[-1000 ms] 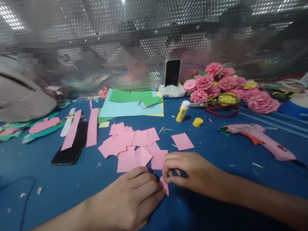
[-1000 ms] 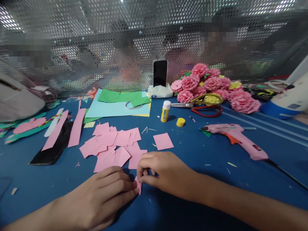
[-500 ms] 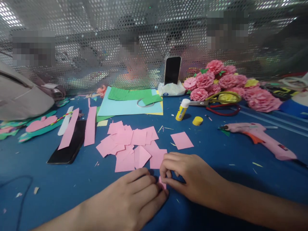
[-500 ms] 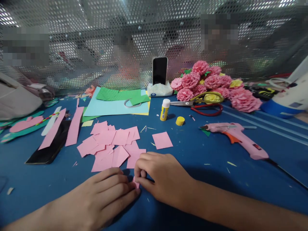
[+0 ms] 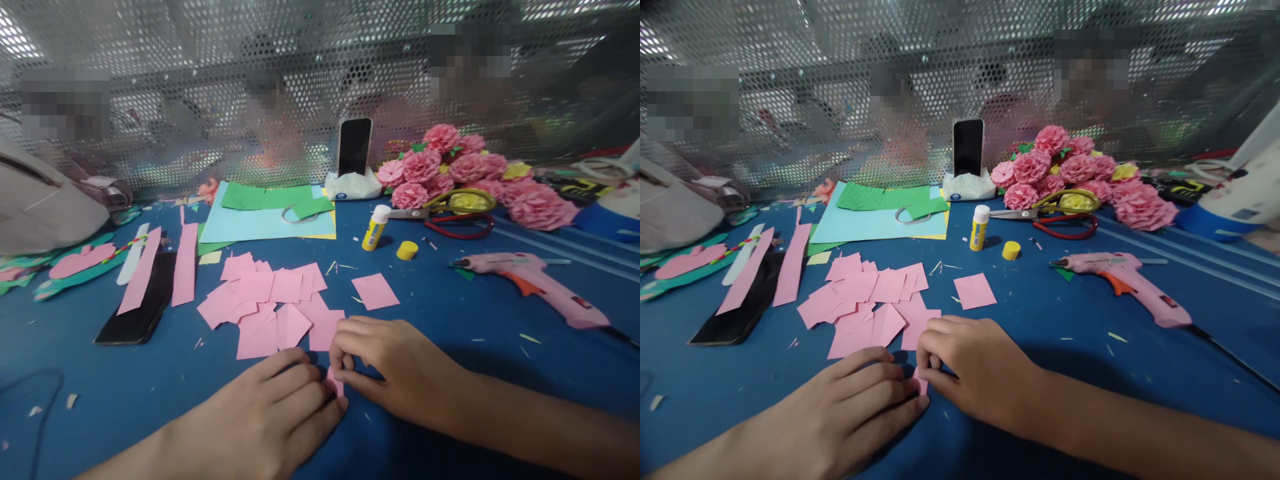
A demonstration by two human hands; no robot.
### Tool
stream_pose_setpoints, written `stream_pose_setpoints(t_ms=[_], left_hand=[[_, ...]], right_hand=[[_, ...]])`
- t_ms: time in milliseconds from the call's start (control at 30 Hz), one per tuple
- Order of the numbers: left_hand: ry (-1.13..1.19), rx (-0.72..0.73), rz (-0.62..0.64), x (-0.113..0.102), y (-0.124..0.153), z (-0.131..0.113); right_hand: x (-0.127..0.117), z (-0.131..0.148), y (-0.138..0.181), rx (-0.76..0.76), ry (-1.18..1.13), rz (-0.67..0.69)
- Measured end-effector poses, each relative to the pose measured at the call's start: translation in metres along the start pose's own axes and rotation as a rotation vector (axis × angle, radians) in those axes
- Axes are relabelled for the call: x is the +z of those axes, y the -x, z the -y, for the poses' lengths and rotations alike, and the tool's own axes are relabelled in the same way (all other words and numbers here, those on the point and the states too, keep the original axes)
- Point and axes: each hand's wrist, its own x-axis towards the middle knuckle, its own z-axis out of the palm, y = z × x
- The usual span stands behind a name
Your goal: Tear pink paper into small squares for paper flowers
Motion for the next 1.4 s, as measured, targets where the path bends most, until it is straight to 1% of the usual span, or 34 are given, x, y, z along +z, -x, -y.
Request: stream_pose_setpoints(t_ms=[133,333,467,533,567,600,667,767,867,967,1167,1267,1400], left_hand=[[0.018,-0.027,-0.013,-0.002,-0.003,-0.001],[0.057,-0.062,0.011,-0.003,-0.005,-0.001],[0.058,-0.062,0.025,-0.001,-0.003,0.001],[0.058,-0.059,0.025,0.000,-0.002,0.001],[0.062,-0.059,0.028,0.000,-0.002,0.002],[0.067,-0.061,0.033,0.001,-0.001,0.002],[0.073,-0.066,0.038,0.001,-0.001,0.002],[0.085,-0.071,0.043,0.002,-0.001,0.003],[0.100,-0.069,0.051,0.001,-0.002,0.004],[0.068,-0.057,0.039,-0.001,-0.003,0.004],[-0.102,0.057,0.023,-0.006,-0.002,-0.001],[-0.052,0.045,0.032,-0.007,0.000,-0.001],[0.039,-0.012,0.040,-0.006,-0.001,0.000]], right_hand=[[-0.001,0.000,0.000,-0.002,0.015,0.021],[-0.001,0.001,-0.001,-0.025,0.039,0.025],[-0.005,-0.007,-0.002,-0.072,-0.032,0.021],[-0.008,-0.015,-0.001,-0.178,-0.089,0.049],[-0.010,-0.018,0.000,-0.247,-0.099,0.086],[-0.011,-0.022,0.001,-0.318,-0.069,0.112],[-0.013,-0.028,0.003,-0.437,0.063,0.136],[-0.014,-0.032,0.004,-0.528,0.196,0.153],[-0.016,-0.034,0.001,-0.554,0.223,0.174],[-0.018,-0.038,-0.003,-0.556,0.226,0.185],[-0.021,-0.039,-0.004,-0.509,0.216,0.158],[-0.021,-0.033,-0.002,-0.511,0.207,0.134],[-0.015,-0.027,0.001,-0.519,0.202,0.062]])
